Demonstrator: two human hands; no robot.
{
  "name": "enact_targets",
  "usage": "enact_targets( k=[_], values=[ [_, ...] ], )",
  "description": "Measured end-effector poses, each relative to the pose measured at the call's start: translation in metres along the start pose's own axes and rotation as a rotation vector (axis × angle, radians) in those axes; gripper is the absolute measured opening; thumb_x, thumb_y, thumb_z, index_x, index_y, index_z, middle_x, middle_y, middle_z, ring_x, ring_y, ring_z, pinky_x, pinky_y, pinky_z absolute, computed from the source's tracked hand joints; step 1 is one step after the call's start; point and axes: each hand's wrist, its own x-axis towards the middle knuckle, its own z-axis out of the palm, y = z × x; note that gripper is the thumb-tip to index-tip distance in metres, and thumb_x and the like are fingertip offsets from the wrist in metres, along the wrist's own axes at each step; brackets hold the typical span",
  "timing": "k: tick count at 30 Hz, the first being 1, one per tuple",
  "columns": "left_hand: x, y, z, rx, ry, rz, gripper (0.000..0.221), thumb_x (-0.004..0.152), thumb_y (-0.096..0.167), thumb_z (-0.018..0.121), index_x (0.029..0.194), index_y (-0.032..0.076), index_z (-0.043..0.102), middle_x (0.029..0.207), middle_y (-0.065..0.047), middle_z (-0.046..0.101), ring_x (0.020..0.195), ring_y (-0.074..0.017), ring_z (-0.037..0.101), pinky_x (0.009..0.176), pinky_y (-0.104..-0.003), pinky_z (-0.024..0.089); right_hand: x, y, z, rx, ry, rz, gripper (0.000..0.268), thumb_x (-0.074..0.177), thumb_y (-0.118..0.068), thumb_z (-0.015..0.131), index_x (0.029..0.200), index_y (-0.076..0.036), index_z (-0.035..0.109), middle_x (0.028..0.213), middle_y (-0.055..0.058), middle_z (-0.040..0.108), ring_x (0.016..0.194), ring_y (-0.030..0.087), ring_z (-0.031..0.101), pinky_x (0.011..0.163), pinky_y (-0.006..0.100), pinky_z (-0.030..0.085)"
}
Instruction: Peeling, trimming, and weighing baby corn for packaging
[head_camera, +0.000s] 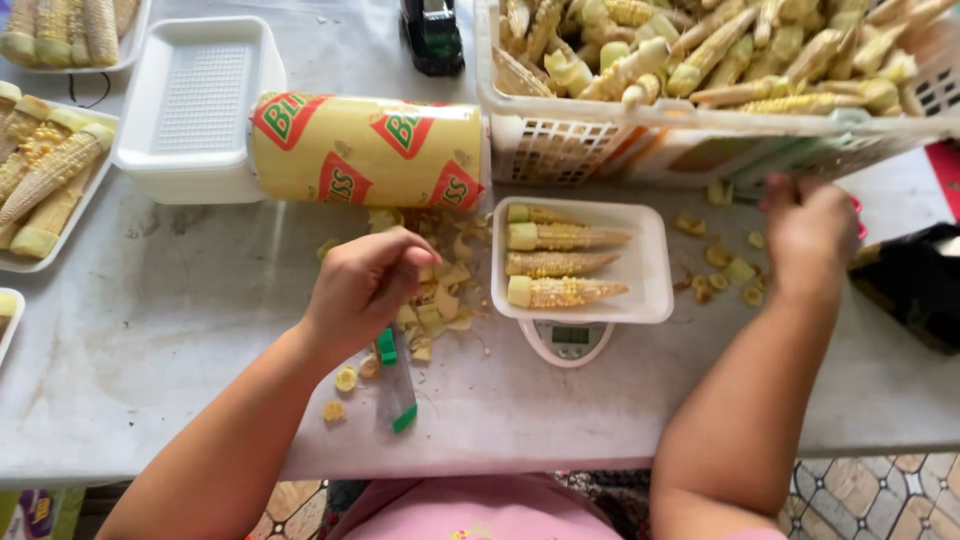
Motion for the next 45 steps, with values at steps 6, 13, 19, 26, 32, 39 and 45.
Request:
enact_targets(
  k=[6, 13, 19, 26, 32, 39, 45],
  values=[
    [0.008, 0.008, -0.013, 0.062, 0.341, 0.110, 0.028, 0.099, -0.003, 0.054, 0.126, 0.004, 0.054, 0.137, -0.019, 0.054, 0.121, -0.0273, 0.057, 0.086, -0.033, 0.055, -0.014, -0.017, -0.018, 0.172, 0.385, -0.097, 0.039, 0.091, -0.004, 0.077, 0.122, -0.010, 0.055, 0.098, 0.016, 0.069, 0.084, 0.037, 0.068, 0.072, 0.051, 0.049],
    [0.004, 0.005, -0.002, 0.101, 0.462, 0.155, 0.042, 0.090, -0.019, 0.050, 0.120, 0.007, 0.065, 0.141, -0.015, 0.046, 0.138, -0.0331, 0.050, 0.119, -0.045, 0.050, -0.039, -0.095, -0.060, 0.592, 0.855, -0.298, 0.040, 0.078, 0.020, 0.035, 0.111, 0.000, 0.042, 0.108, 0.019, 0.049, 0.073, 0.024, 0.047, 0.058, 0.031, 0.044],
    [0.003, 0.006, -0.004, 0.193, 0.461, 0.123, 0.025, 0.093, 0.016, 0.068, 0.118, 0.016, 0.069, 0.142, -0.009, 0.052, 0.139, -0.0358, 0.044, 0.104, -0.045, 0.051, -0.039, -0.197, -0.088, 1.019, 0.506, -0.528, 0.038, 0.101, 0.028, 0.044, 0.107, -0.007, 0.054, 0.100, 0.011, 0.055, 0.073, 0.016, 0.047, 0.060, 0.027, 0.044],
    [0.007, 0.003, -0.012, 0.173, 0.500, 0.083, 0.016, 0.094, 0.017, 0.068, 0.109, 0.018, 0.071, 0.130, -0.006, 0.059, 0.128, -0.0297, 0.050, 0.109, -0.044, 0.041, 0.017, -0.292, -0.033, 0.252, 0.052, -0.709, 0.017, 0.096, -0.010, 0.073, 0.111, -0.017, 0.076, 0.095, 0.003, 0.075, 0.098, 0.029, 0.066, 0.084, 0.049, 0.040],
    [0.009, -0.009, -0.009, 0.089, 0.540, 0.138, 0.019, 0.089, 0.018, 0.076, 0.108, 0.023, 0.074, 0.126, -0.004, 0.061, 0.119, -0.0299, 0.055, 0.102, -0.040, 0.046, 0.046, -0.312, -0.008, -0.035, -0.361, -0.541, 0.029, 0.081, -0.045, 0.077, 0.107, -0.034, 0.079, 0.097, 0.002, 0.075, 0.107, 0.039, 0.067, 0.094, 0.069, 0.041],
    [0.007, -0.003, -0.003, 0.108, 0.484, 0.127, 0.013, 0.095, 0.015, 0.067, 0.107, 0.019, 0.070, 0.126, -0.006, 0.059, 0.118, -0.0296, 0.053, 0.104, -0.045, 0.045, 0.003, -0.328, -0.064, 0.195, -0.407, -0.279, 0.023, 0.097, -0.025, 0.075, 0.114, -0.012, 0.069, 0.110, 0.010, 0.071, 0.105, 0.031, 0.061, 0.094, 0.045, 0.042],
    [0.007, 0.004, -0.008, 0.085, 0.503, 0.154, 0.013, 0.095, 0.012, 0.067, 0.106, 0.018, 0.069, 0.123, -0.007, 0.060, 0.118, -0.0303, 0.054, 0.105, -0.045, 0.046, 0.029, -0.278, -0.071, 0.981, -0.074, -0.299, 0.014, 0.103, -0.016, 0.071, 0.109, -0.017, 0.058, 0.095, -0.001, 0.062, 0.075, 0.009, 0.060, 0.060, 0.024, 0.050]
  ],
)
